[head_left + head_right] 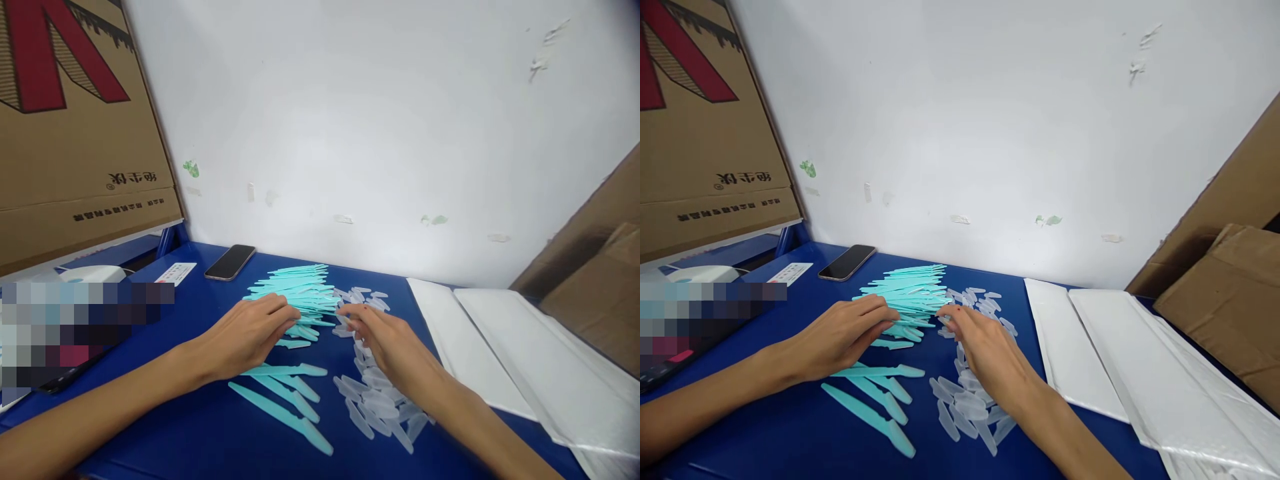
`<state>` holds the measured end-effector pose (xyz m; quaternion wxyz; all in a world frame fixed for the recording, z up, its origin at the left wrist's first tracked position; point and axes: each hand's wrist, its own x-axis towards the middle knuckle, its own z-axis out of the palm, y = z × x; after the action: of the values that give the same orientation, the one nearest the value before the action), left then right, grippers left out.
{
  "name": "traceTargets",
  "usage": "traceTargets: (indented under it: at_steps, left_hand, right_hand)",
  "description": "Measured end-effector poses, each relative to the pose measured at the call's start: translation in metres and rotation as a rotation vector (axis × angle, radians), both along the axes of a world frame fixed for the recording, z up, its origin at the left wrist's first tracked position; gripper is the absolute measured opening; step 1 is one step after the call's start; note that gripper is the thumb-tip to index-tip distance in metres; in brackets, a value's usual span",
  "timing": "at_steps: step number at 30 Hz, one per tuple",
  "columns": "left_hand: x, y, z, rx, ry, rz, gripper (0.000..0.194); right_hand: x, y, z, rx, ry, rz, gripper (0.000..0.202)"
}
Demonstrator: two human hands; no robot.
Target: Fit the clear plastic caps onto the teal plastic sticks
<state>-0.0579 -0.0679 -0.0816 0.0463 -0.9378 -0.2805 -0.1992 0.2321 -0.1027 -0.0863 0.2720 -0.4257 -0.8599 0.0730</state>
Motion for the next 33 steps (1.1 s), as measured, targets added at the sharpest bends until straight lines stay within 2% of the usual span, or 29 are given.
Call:
traceTargets:
  at_steps: [6, 19, 26, 33]
  left_hand:
    - [0.003, -0.001, -0.004, -0.073, -0.102, 0.024, 0.020]
    - [0.004, -0.003, -0.002, -0.118, -0.159, -0.018, 0.019]
    - [0.006, -0.008, -0.001, -0.143, -0.220, -0.060, 0.019]
    - [0.005, -0.008, -0.002, -0.132, -0.282, -0.079, 0.018]
  right_hand:
    - [0.001, 0.005, -0.005, -0.031, 0.098, 0.053, 0.034]
    - [-0.002, 0.004, -0.006, -0.120, 0.289, 0.032, 0.028]
    - [0.003, 0.003, -0.001, -0.154, 0.269, 0.102, 0.029]
    - [0.003, 0.002, 0.003, -0.149, 0.251, 0.092, 0.029]
